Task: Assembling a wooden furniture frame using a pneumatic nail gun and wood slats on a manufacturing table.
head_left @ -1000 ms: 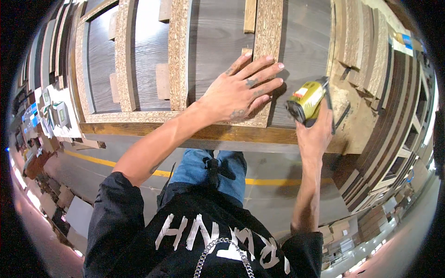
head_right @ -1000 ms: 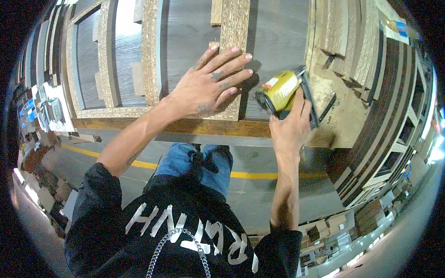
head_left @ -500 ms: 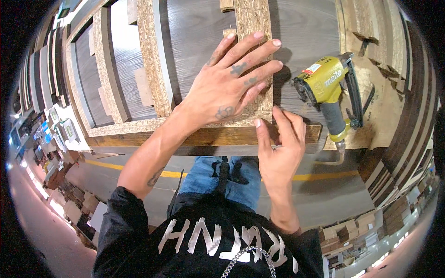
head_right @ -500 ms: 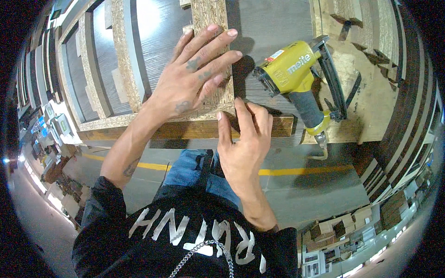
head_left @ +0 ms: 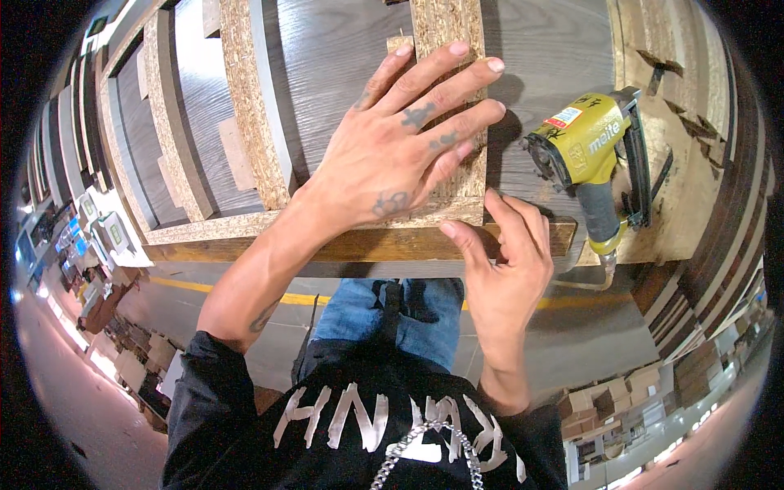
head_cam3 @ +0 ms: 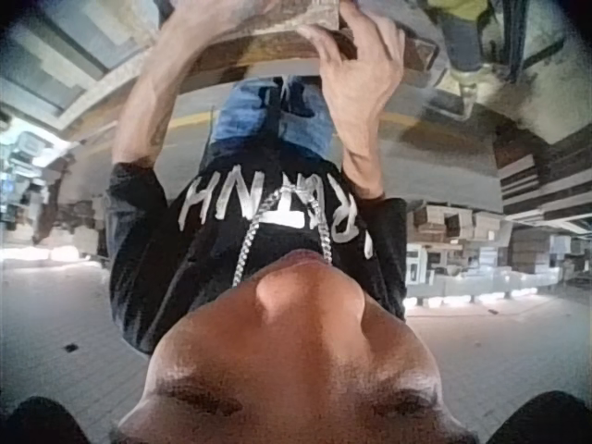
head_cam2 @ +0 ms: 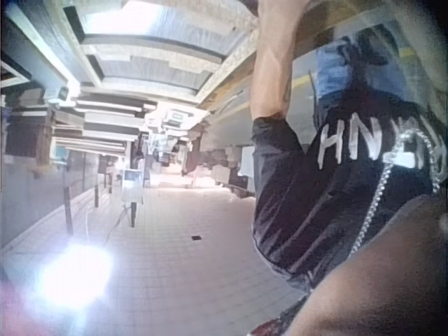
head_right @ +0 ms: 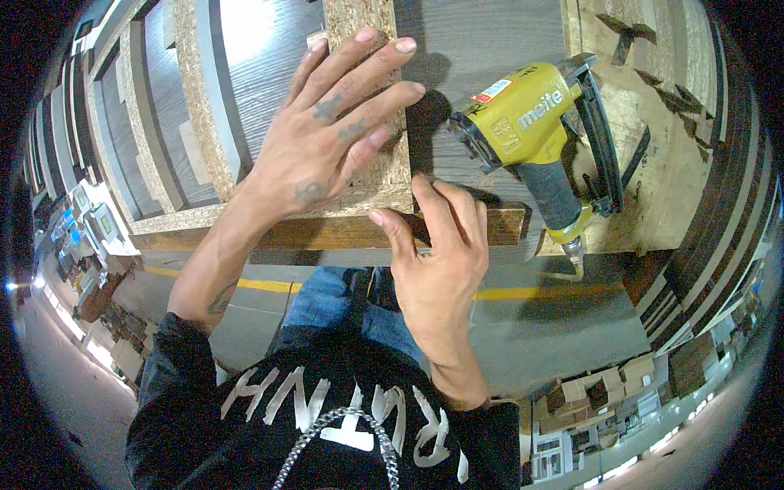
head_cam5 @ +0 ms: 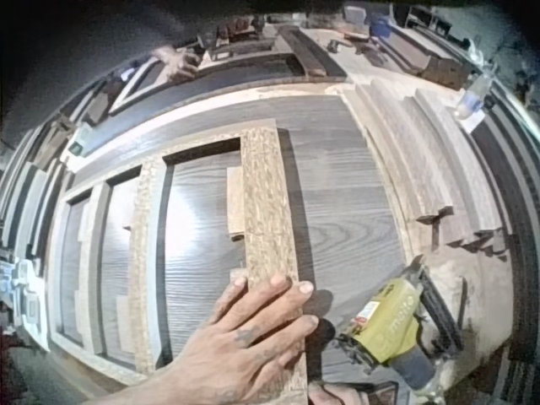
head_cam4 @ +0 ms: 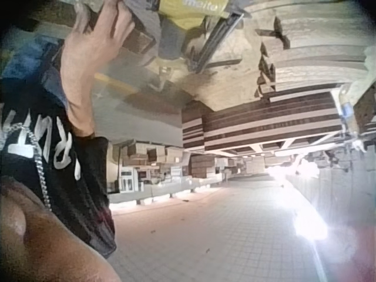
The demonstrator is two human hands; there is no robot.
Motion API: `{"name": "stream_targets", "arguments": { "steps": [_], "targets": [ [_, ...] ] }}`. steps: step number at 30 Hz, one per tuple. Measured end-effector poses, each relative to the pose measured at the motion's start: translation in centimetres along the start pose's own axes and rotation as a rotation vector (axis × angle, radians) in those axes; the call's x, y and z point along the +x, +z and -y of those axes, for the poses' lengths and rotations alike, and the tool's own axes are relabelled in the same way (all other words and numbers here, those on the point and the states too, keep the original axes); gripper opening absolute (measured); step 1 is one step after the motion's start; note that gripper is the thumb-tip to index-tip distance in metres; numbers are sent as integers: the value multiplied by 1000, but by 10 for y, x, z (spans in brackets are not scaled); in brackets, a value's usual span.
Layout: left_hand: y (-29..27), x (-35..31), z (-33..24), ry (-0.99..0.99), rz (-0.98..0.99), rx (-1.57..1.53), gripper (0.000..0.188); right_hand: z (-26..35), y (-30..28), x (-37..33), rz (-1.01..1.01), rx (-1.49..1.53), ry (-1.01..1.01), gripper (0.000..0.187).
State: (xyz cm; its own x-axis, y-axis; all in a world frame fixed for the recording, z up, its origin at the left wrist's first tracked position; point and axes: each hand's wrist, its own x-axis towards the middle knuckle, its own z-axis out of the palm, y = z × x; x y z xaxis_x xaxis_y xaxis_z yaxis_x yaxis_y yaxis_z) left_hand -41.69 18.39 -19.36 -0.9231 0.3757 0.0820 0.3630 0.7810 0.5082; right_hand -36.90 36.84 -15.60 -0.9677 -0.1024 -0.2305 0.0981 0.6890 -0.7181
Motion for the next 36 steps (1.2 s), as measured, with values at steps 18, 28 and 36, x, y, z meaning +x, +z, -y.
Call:
{"name": "stream_targets", "arguments": {
  "steps": [18, 28, 36],
  "targets": [
    [-3, 1, -4, -29, 72, 25, 49, 4, -4, 3, 15, 57, 84, 39],
    [-29, -1, 7, 111, 332, 22, 115, -2, -4, 5, 11, 47, -5, 40],
    [-26, -7, 14, 92, 281, -32, 106, 8, -40, 17, -251, -359, -287, 39]
  ]
}}
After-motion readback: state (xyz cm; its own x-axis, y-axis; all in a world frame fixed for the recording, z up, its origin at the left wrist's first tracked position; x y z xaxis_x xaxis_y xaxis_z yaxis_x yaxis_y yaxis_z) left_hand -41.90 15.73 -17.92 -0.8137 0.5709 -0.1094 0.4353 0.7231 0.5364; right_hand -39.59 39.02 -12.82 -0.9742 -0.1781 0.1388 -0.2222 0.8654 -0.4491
